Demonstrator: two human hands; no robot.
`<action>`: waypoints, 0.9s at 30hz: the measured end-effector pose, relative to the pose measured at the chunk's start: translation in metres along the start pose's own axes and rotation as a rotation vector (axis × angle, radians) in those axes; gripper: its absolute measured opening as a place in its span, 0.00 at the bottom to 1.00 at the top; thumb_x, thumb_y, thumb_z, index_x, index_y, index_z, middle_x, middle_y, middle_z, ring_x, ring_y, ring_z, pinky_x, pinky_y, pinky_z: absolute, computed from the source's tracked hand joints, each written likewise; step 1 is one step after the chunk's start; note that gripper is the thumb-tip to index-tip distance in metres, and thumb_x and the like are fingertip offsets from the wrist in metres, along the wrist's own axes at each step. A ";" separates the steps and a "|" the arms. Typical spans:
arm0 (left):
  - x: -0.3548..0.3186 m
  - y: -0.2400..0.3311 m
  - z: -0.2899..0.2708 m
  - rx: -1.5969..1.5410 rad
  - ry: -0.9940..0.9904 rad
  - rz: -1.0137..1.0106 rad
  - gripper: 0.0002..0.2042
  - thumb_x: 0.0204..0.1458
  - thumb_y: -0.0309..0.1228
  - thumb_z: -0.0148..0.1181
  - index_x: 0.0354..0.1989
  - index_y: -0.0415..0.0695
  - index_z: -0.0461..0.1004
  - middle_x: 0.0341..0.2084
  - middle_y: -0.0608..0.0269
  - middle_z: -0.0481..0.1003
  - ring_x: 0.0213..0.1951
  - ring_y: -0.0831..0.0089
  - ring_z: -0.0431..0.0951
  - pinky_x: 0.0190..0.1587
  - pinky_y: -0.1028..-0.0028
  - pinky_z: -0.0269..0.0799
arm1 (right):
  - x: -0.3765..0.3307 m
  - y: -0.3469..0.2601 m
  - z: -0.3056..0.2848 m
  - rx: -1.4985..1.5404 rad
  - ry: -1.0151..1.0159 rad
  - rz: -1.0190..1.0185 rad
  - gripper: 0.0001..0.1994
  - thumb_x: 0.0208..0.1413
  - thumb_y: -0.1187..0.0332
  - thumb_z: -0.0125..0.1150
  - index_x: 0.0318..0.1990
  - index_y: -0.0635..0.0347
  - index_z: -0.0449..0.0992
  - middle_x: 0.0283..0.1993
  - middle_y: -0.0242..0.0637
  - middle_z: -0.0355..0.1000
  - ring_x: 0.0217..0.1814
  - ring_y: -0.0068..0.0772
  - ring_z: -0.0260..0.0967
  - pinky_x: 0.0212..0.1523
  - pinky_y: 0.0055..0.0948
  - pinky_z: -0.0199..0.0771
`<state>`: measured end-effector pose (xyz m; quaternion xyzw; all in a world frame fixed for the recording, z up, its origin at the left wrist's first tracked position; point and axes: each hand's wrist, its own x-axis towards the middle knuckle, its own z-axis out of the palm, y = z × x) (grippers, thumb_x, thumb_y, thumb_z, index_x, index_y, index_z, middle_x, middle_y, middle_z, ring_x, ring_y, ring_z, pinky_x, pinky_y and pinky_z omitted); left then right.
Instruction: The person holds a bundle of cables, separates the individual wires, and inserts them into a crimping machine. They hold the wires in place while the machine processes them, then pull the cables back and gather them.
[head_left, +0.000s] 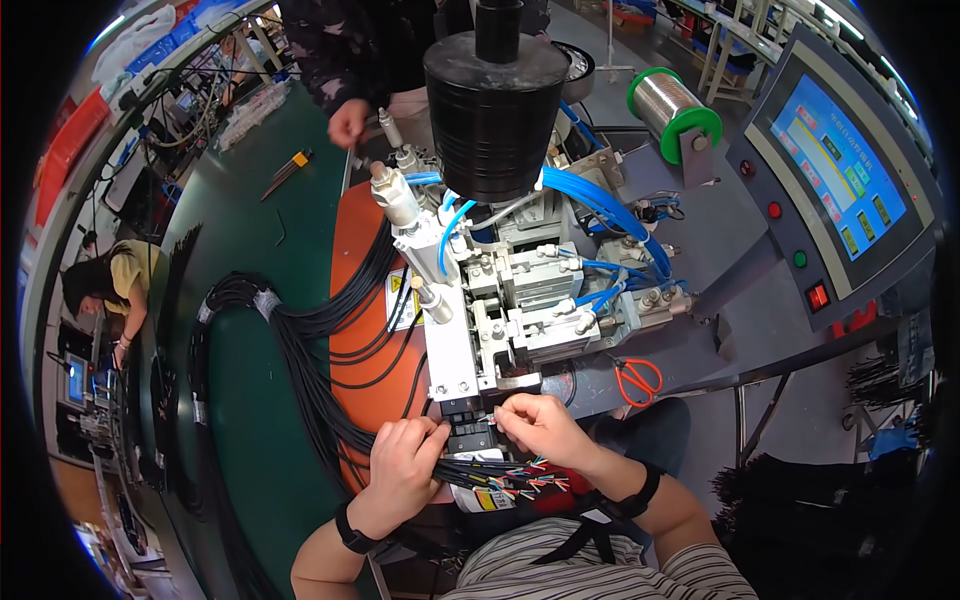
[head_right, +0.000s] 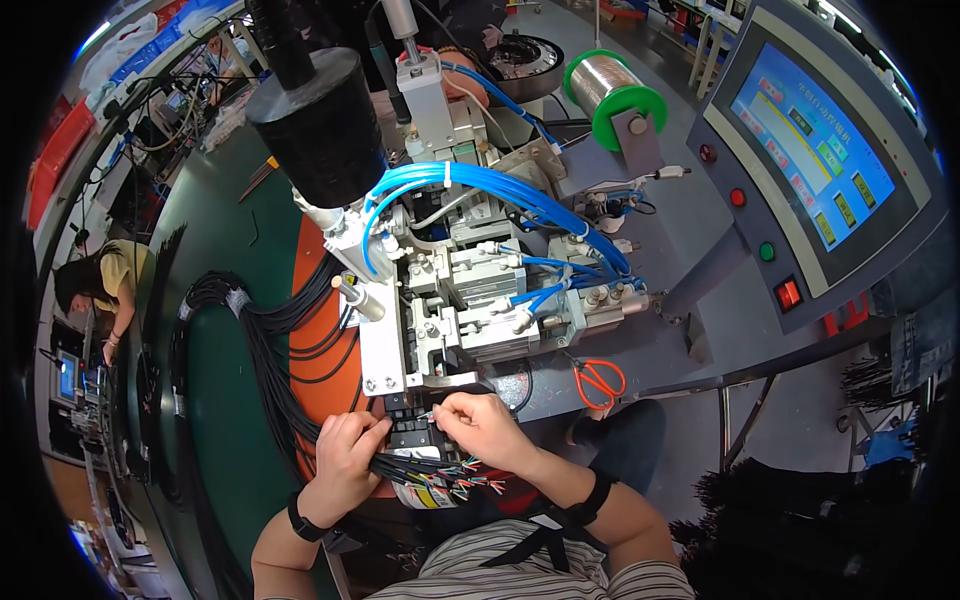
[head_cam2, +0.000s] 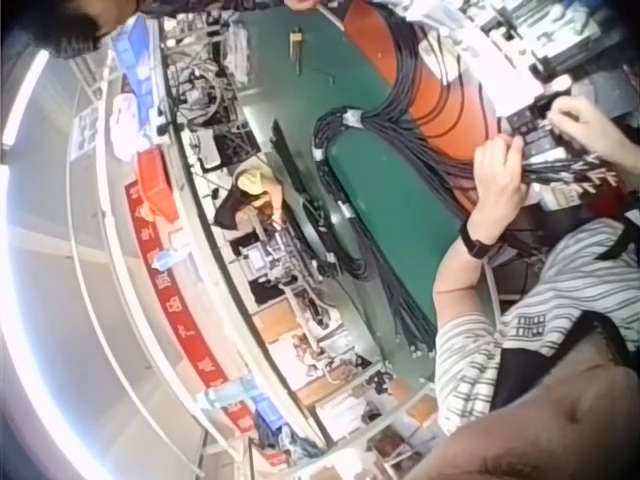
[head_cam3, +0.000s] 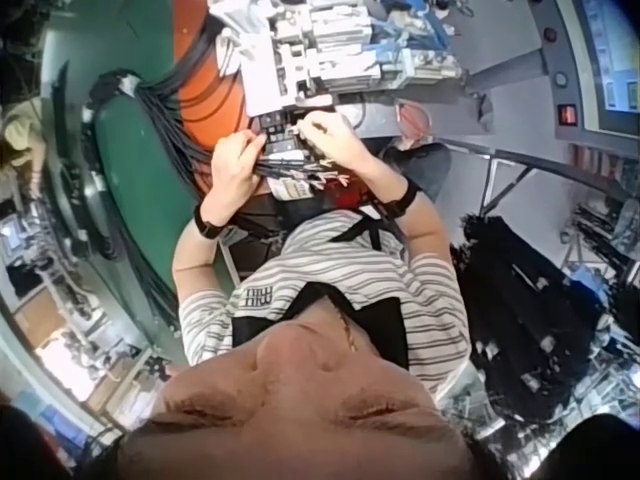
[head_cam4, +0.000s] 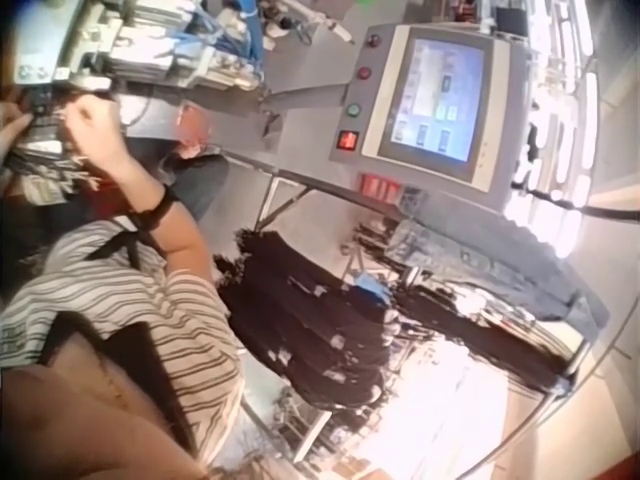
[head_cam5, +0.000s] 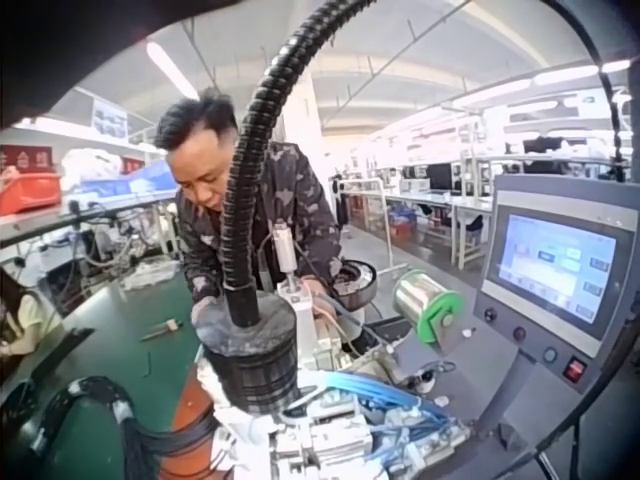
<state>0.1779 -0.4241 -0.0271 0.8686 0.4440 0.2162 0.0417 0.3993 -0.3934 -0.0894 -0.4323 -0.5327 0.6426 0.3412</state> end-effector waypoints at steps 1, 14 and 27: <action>0.000 0.001 0.000 0.000 0.000 0.000 0.20 0.33 0.21 0.65 0.41 0.40 0.75 0.32 0.59 0.72 0.34 0.60 0.73 0.36 0.64 0.65 | -0.001 0.000 0.001 0.000 0.000 0.000 0.13 0.64 0.66 0.55 0.29 0.65 0.74 0.20 0.25 0.67 0.18 0.11 0.60 0.19 0.16 0.59; -0.001 0.003 -0.001 -0.008 -0.008 -0.016 0.20 0.35 0.20 0.64 0.42 0.39 0.75 0.32 0.59 0.72 0.30 0.61 0.75 0.32 0.66 0.70 | -0.001 0.002 0.003 0.011 0.041 -0.036 0.14 0.63 0.66 0.56 0.26 0.65 0.74 0.15 0.25 0.65 0.16 0.12 0.58 0.18 0.21 0.57; -0.003 0.000 -0.003 -0.033 -0.005 -0.026 0.20 0.35 0.20 0.64 0.42 0.39 0.75 0.31 0.60 0.72 0.30 0.61 0.76 0.30 0.67 0.72 | -0.001 -0.002 0.005 0.014 0.029 -0.023 0.14 0.63 0.65 0.56 0.28 0.66 0.75 0.16 0.26 0.67 0.16 0.13 0.60 0.18 0.20 0.59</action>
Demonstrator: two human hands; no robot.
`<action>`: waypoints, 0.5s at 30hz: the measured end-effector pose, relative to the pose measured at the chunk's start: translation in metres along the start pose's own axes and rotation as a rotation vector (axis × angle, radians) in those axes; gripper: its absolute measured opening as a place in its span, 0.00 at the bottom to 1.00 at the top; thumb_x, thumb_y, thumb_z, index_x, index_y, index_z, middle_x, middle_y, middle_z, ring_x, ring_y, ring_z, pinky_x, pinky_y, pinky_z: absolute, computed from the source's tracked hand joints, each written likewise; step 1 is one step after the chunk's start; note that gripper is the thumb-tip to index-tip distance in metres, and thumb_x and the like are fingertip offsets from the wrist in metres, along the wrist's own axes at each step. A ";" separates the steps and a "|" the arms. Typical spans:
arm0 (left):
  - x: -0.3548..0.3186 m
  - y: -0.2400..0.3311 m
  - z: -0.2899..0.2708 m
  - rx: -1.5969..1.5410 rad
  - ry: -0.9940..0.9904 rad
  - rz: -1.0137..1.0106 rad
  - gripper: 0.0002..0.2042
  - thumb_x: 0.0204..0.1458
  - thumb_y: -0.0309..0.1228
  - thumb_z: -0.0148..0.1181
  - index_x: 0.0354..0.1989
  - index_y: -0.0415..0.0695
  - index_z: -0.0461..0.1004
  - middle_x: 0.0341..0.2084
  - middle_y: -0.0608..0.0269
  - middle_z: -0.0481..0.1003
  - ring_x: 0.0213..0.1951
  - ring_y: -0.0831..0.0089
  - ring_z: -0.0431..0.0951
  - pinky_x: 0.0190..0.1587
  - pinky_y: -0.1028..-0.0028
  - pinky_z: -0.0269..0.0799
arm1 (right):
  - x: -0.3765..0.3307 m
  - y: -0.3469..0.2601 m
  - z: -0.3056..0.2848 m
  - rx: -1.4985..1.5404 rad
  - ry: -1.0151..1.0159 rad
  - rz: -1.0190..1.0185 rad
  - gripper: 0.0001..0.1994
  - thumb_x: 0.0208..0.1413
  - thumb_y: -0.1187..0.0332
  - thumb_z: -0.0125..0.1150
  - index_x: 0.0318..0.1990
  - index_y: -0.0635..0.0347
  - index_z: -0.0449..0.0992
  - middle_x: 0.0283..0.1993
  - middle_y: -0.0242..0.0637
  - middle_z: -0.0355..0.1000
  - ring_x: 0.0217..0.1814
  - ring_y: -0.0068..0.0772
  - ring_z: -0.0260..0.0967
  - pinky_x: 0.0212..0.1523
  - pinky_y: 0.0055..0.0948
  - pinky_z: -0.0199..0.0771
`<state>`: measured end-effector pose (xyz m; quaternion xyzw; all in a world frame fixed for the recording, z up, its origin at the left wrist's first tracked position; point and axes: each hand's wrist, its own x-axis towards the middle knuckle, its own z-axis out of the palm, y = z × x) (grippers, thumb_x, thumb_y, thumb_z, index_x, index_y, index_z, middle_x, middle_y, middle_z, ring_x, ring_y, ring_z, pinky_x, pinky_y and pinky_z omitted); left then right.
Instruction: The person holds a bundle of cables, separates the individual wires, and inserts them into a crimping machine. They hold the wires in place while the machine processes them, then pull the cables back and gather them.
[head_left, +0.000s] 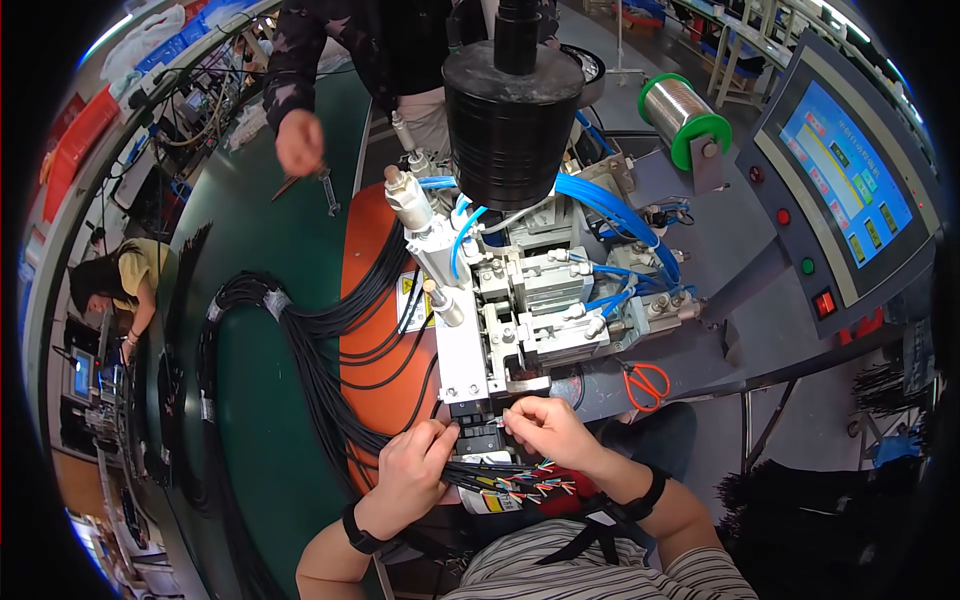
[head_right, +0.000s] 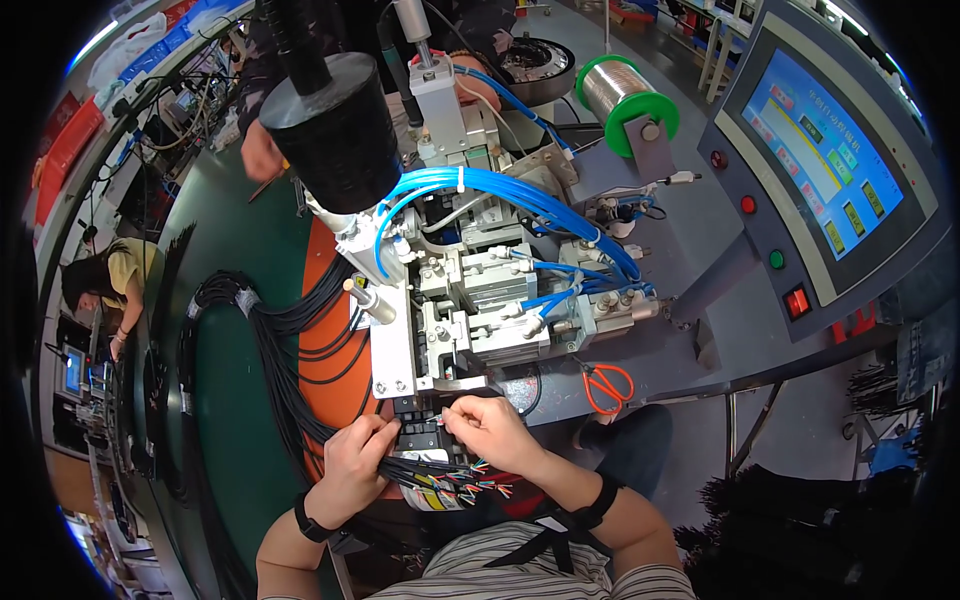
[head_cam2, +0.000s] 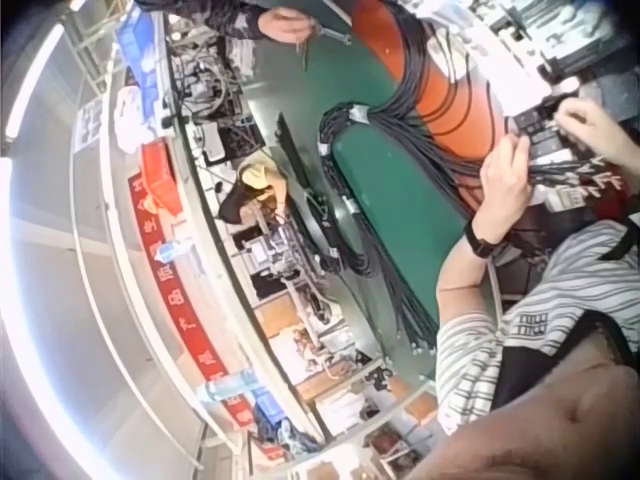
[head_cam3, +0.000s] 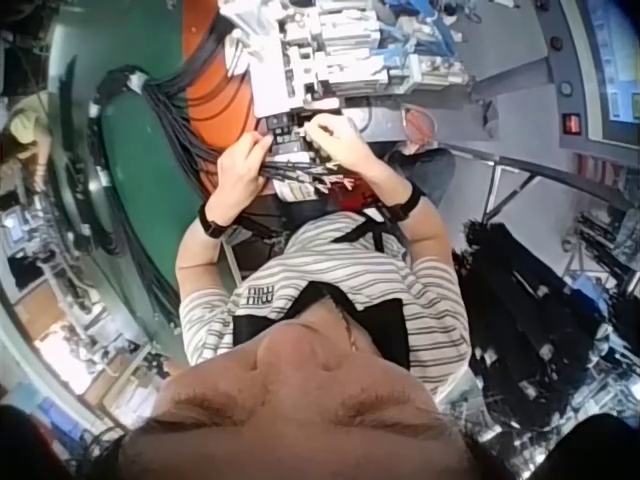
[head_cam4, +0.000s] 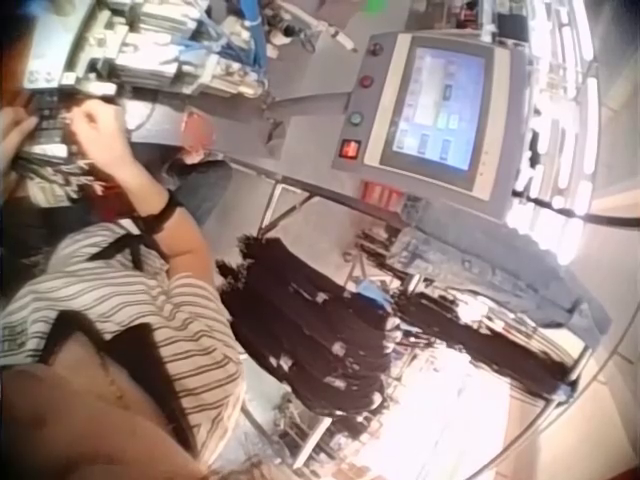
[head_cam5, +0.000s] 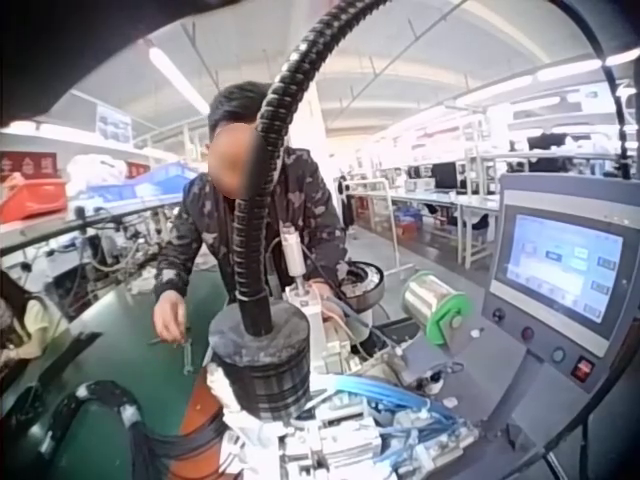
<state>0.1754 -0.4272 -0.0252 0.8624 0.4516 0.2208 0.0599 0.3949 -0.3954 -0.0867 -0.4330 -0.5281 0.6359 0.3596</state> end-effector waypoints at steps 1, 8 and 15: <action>-0.001 0.000 0.000 -0.002 0.002 -0.004 0.20 0.36 0.20 0.64 0.42 0.39 0.74 0.30 0.60 0.72 0.30 0.61 0.76 0.30 0.67 0.72 | 0.000 0.000 0.001 0.003 -0.003 0.003 0.14 0.63 0.65 0.56 0.28 0.67 0.75 0.17 0.27 0.67 0.16 0.13 0.60 0.18 0.20 0.59; -0.023 -0.017 0.004 -0.128 -0.011 -0.066 0.17 0.40 0.22 0.66 0.42 0.42 0.75 0.26 0.62 0.73 0.27 0.62 0.76 0.28 0.66 0.70 | 0.001 0.009 0.014 0.063 0.003 0.037 0.13 0.63 0.68 0.57 0.28 0.67 0.75 0.18 0.26 0.68 0.18 0.12 0.61 0.19 0.19 0.60; -0.028 -0.031 -0.014 -0.349 0.088 0.058 0.15 0.42 0.26 0.69 0.40 0.43 0.75 0.25 0.62 0.74 0.23 0.62 0.74 0.25 0.68 0.67 | -0.020 -0.002 0.032 -0.098 0.139 -0.220 0.03 0.59 0.75 0.59 0.37 0.66 0.75 0.25 0.27 0.70 0.24 0.10 0.64 0.24 0.16 0.64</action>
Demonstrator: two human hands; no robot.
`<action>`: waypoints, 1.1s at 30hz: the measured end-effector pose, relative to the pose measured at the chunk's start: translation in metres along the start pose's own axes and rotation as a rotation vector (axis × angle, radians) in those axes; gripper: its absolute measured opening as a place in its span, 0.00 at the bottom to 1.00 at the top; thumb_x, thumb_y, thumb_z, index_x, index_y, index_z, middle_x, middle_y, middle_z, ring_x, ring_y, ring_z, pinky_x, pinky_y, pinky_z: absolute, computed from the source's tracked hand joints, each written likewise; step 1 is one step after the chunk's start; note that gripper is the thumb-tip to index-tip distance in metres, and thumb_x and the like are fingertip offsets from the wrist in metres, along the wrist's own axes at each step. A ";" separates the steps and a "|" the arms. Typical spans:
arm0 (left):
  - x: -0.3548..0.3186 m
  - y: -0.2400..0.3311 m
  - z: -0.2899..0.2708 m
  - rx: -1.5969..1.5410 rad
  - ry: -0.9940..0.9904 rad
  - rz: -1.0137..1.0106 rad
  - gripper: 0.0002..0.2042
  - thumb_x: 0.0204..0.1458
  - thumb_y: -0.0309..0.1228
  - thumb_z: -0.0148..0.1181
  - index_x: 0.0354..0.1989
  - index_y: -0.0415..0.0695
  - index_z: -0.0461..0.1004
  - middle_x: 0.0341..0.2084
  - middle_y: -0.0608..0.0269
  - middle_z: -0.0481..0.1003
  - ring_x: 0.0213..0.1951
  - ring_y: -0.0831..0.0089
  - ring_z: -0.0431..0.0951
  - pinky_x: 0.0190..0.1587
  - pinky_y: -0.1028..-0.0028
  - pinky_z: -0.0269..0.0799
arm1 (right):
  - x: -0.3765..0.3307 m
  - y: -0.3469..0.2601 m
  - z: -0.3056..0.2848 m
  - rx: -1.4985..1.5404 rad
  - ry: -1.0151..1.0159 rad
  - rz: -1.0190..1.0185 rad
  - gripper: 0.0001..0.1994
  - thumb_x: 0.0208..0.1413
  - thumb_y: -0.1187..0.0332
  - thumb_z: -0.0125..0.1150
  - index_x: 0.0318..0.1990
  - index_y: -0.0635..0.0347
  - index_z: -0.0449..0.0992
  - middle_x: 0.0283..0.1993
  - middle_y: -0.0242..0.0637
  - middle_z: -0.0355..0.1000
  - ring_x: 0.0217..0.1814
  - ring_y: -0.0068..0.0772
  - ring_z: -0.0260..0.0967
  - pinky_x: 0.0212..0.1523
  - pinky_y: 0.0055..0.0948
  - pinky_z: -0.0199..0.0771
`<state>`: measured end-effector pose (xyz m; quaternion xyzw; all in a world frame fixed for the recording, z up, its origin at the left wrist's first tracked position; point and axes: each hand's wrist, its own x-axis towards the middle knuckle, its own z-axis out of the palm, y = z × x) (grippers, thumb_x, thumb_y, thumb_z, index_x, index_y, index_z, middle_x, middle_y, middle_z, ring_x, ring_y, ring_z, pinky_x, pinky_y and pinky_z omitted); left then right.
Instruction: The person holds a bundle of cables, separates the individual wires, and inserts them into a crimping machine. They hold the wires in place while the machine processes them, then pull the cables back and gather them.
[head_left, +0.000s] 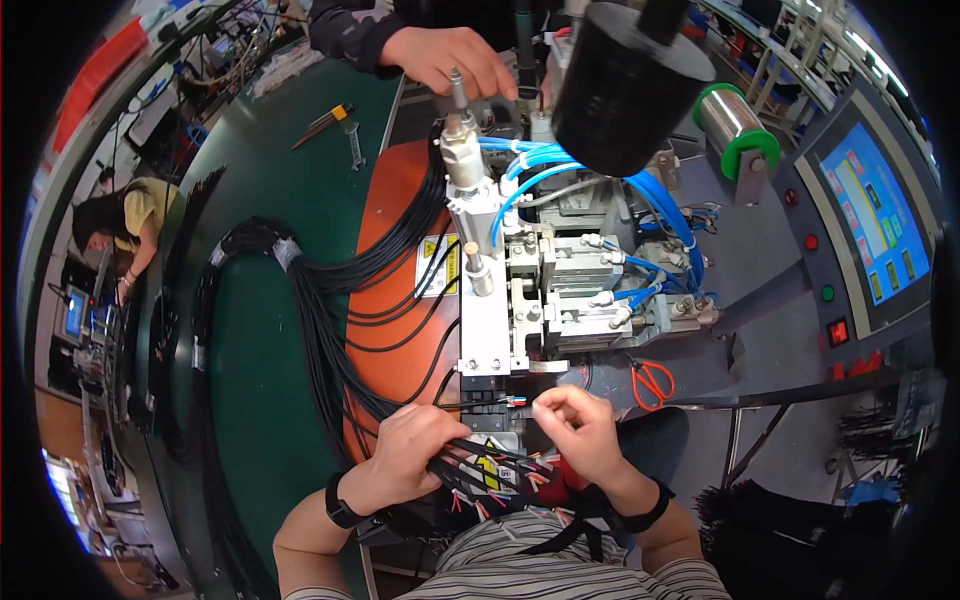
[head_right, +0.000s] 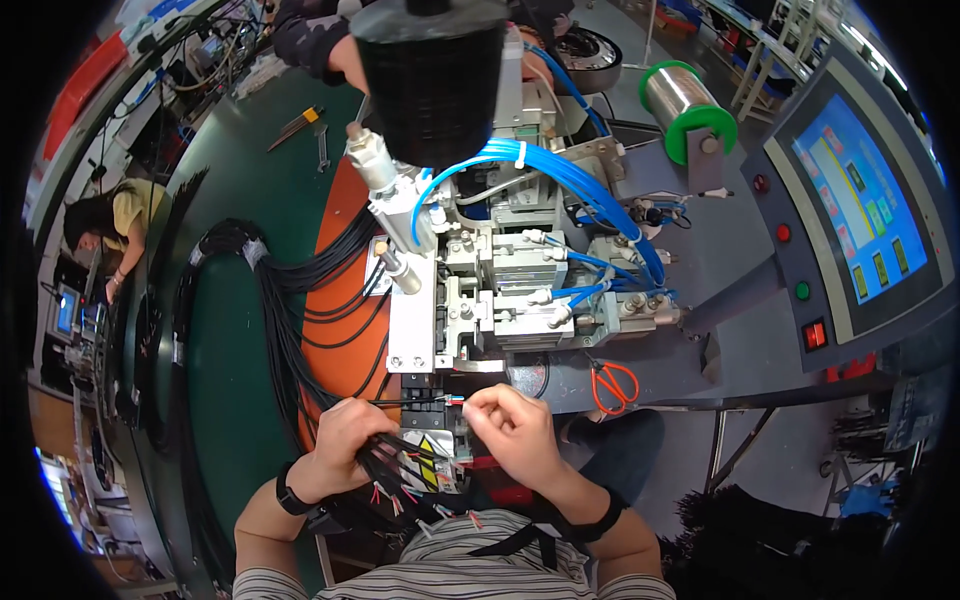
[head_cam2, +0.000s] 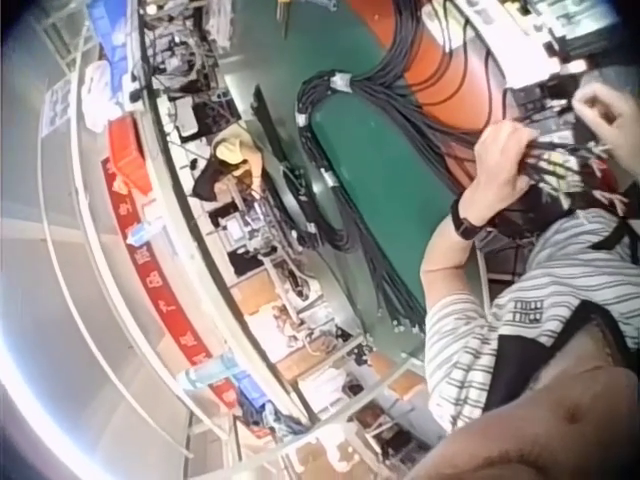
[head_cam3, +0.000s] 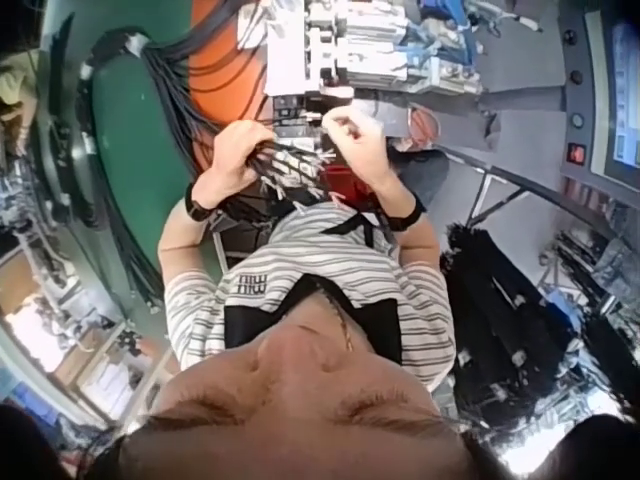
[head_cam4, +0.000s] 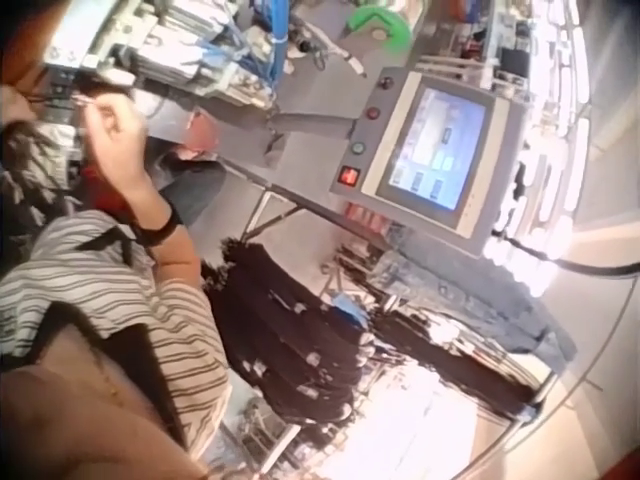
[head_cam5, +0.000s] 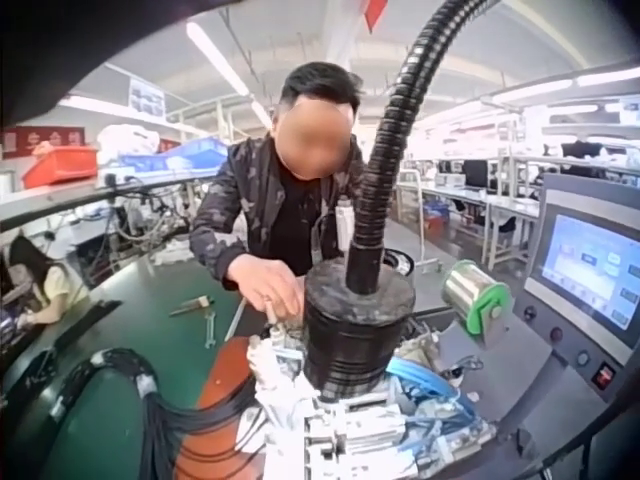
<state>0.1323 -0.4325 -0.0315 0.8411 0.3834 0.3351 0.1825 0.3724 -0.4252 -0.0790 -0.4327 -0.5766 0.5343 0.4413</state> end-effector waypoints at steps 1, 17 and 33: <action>-0.007 -0.004 0.001 0.024 -0.009 0.038 0.15 0.42 0.27 0.69 0.40 0.43 0.75 0.25 0.62 0.74 0.23 0.62 0.74 0.24 0.69 0.66 | -0.005 -0.010 0.003 0.191 -0.053 0.056 0.04 0.59 0.77 0.59 0.40 0.67 0.75 0.28 0.27 0.70 0.25 0.11 0.65 0.25 0.16 0.65; -0.010 0.006 0.019 0.048 -0.002 0.007 0.21 0.41 0.26 0.69 0.47 0.42 0.74 0.24 0.63 0.76 0.23 0.66 0.77 0.24 0.71 0.67 | -0.011 -0.025 0.022 0.508 -0.112 0.057 0.11 0.61 0.83 0.52 0.50 0.69 0.71 0.34 0.33 0.71 0.28 0.17 0.69 0.28 0.17 0.70; -0.001 0.011 0.028 0.141 -0.062 0.090 0.21 0.43 0.29 0.67 0.49 0.40 0.76 0.23 0.65 0.73 0.21 0.69 0.74 0.23 0.70 0.63 | 0.007 0.002 0.002 0.913 -0.293 0.374 0.07 0.62 0.72 0.56 0.45 0.65 0.72 0.29 0.31 0.69 0.22 0.18 0.61 0.23 0.17 0.60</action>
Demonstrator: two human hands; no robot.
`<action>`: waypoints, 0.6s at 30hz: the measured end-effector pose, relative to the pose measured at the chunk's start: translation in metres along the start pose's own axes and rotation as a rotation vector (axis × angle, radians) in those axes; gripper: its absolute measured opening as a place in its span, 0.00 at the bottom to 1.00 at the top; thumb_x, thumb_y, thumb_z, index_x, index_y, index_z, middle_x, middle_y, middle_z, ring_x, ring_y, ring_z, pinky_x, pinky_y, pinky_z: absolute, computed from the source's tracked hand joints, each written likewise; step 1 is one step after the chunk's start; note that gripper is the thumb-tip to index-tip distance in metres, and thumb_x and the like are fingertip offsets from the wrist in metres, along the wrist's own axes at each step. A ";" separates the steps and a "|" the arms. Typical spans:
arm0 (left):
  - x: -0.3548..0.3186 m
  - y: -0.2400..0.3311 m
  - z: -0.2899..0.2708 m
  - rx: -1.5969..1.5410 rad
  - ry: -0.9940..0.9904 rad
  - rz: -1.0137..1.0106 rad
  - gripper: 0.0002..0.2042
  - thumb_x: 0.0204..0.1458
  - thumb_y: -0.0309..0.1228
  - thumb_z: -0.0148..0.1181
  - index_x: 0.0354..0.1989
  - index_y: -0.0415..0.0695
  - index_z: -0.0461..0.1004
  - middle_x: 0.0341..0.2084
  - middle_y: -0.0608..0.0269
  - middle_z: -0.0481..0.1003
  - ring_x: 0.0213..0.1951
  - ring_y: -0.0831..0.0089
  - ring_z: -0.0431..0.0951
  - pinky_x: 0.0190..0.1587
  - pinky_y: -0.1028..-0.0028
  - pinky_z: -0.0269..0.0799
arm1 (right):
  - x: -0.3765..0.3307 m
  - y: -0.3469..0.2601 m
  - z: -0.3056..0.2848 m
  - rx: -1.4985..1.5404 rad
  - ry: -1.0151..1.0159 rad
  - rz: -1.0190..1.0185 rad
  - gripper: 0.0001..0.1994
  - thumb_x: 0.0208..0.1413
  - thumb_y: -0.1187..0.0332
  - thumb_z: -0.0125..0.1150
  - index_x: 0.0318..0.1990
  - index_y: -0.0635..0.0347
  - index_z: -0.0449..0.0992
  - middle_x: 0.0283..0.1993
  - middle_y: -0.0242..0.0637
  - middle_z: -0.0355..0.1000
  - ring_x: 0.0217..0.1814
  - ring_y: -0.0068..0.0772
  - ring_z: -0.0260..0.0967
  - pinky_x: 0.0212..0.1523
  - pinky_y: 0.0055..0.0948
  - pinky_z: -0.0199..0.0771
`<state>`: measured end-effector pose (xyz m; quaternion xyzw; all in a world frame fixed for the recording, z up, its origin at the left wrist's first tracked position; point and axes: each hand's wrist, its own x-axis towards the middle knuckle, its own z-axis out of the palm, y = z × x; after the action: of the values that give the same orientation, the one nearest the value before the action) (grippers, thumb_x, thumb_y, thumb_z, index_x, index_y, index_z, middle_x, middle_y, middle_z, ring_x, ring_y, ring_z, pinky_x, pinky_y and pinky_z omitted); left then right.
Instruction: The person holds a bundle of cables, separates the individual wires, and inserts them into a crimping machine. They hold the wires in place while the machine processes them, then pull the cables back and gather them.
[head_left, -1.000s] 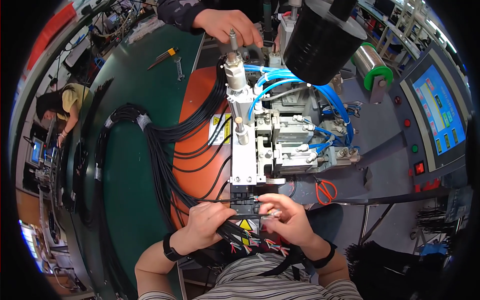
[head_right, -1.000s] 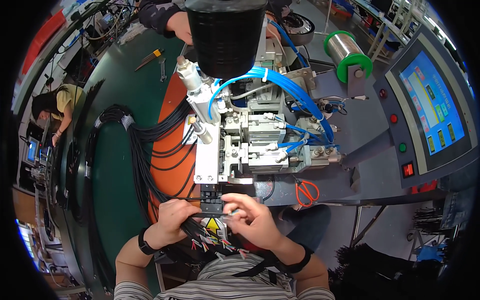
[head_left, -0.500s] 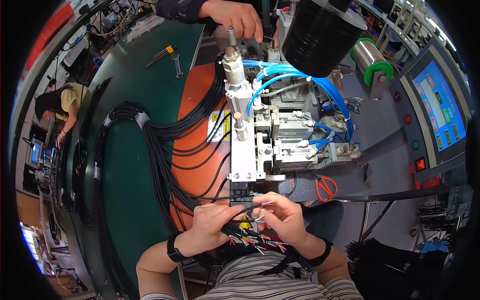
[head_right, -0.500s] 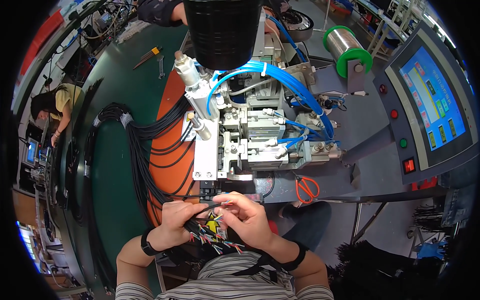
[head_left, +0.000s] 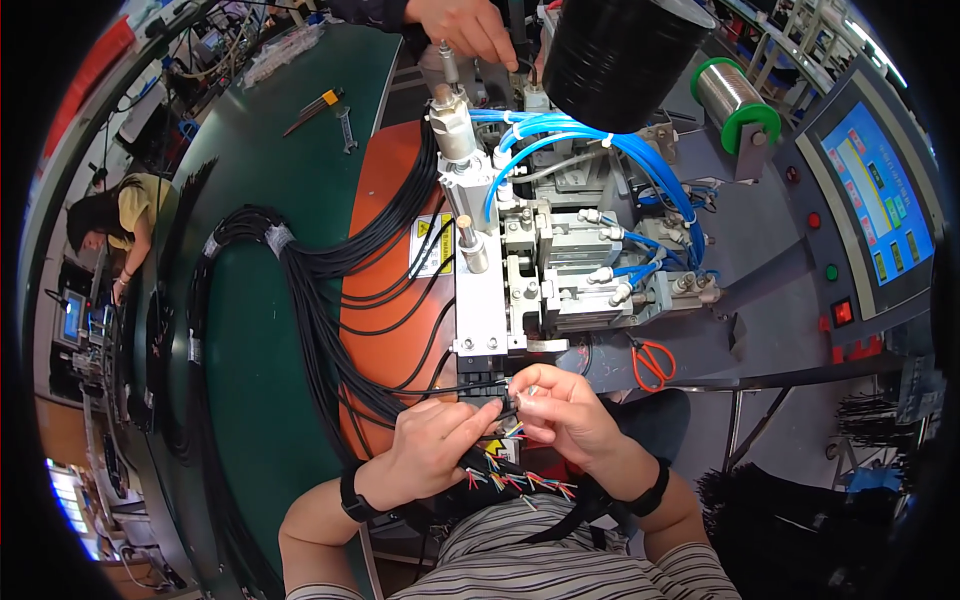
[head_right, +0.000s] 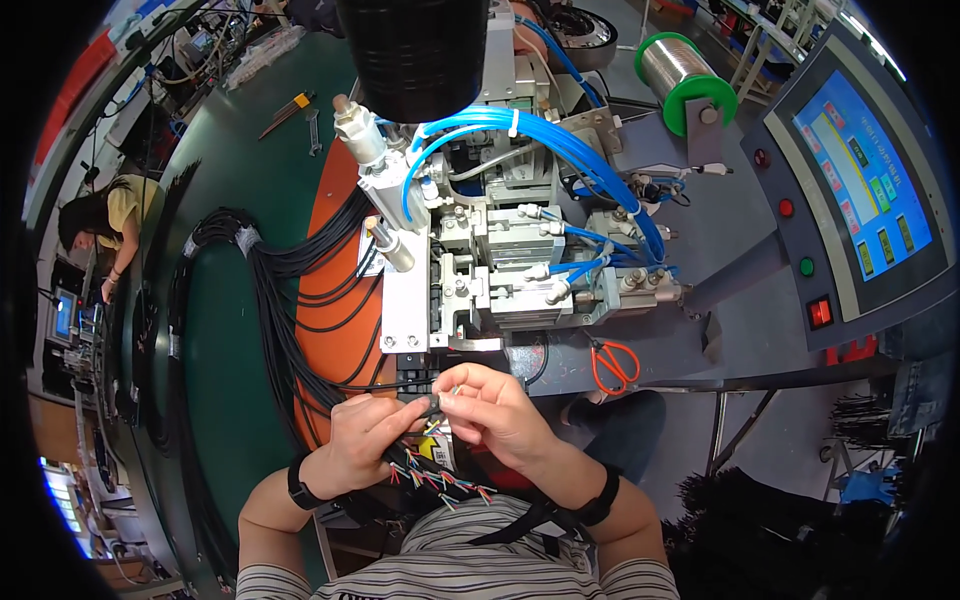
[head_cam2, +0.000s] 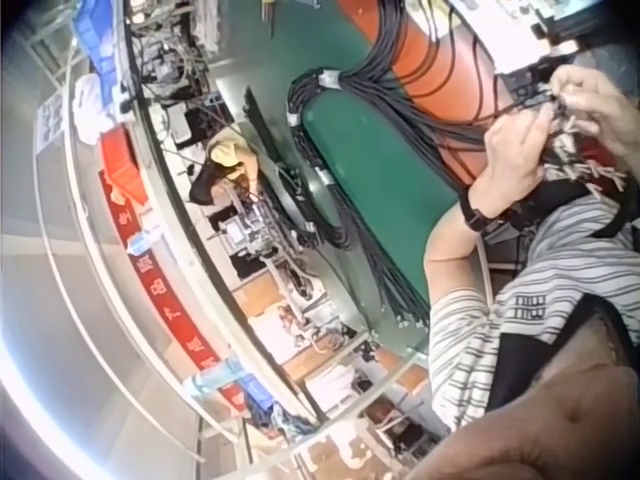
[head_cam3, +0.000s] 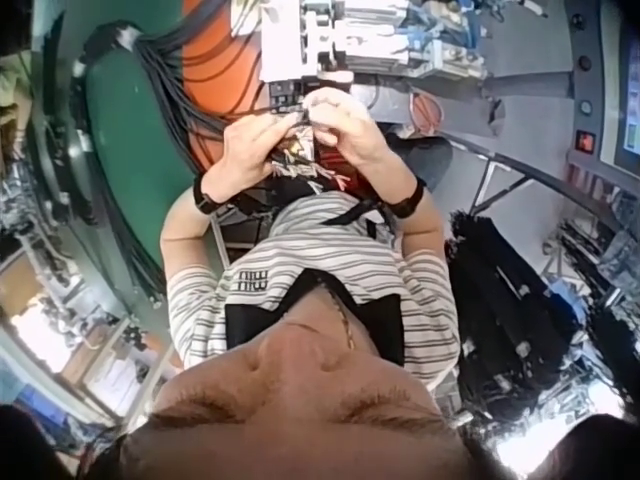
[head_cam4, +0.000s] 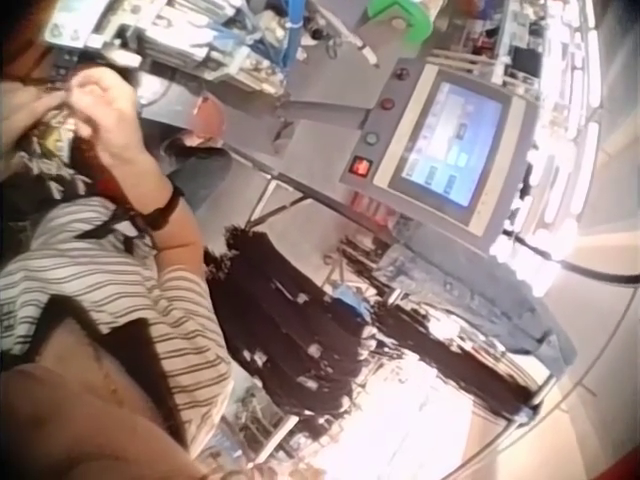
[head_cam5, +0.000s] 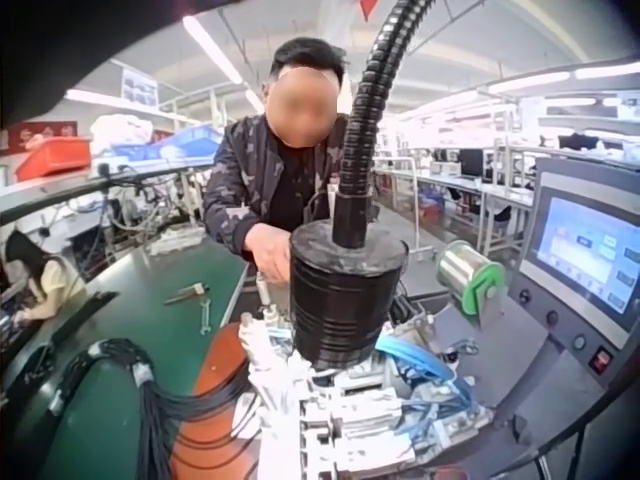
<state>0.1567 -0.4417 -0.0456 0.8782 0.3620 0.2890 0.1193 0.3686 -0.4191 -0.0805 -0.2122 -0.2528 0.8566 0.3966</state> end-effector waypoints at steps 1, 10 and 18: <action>0.000 0.000 0.002 0.016 0.019 0.026 0.21 0.43 0.29 0.67 0.49 0.40 0.76 0.23 0.65 0.73 0.21 0.69 0.73 0.23 0.70 0.63 | 0.000 -0.001 -0.001 -0.002 -0.004 0.030 0.07 0.62 0.72 0.57 0.44 0.64 0.72 0.28 0.30 0.68 0.22 0.17 0.60 0.24 0.17 0.60; 0.001 -0.003 0.003 -0.005 -0.020 -0.002 0.22 0.41 0.29 0.68 0.49 0.39 0.75 0.25 0.64 0.73 0.24 0.68 0.74 0.24 0.70 0.64 | -0.002 -0.004 -0.002 -0.057 0.041 0.032 0.07 0.59 0.74 0.58 0.43 0.63 0.71 0.29 0.27 0.67 0.23 0.15 0.58 0.25 0.15 0.59; 0.018 0.007 0.009 0.039 0.009 0.039 0.23 0.39 0.25 0.66 0.48 0.38 0.74 0.24 0.63 0.72 0.22 0.66 0.73 0.24 0.68 0.64 | -0.008 -0.006 0.009 -0.491 0.118 -0.283 0.06 0.59 0.79 0.57 0.42 0.65 0.71 0.30 0.25 0.67 0.28 0.12 0.62 0.28 0.14 0.62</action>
<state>0.1759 -0.4335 -0.0421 0.8859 0.3511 0.2882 0.0948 0.3716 -0.4245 -0.0683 -0.3139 -0.4563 0.6921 0.4629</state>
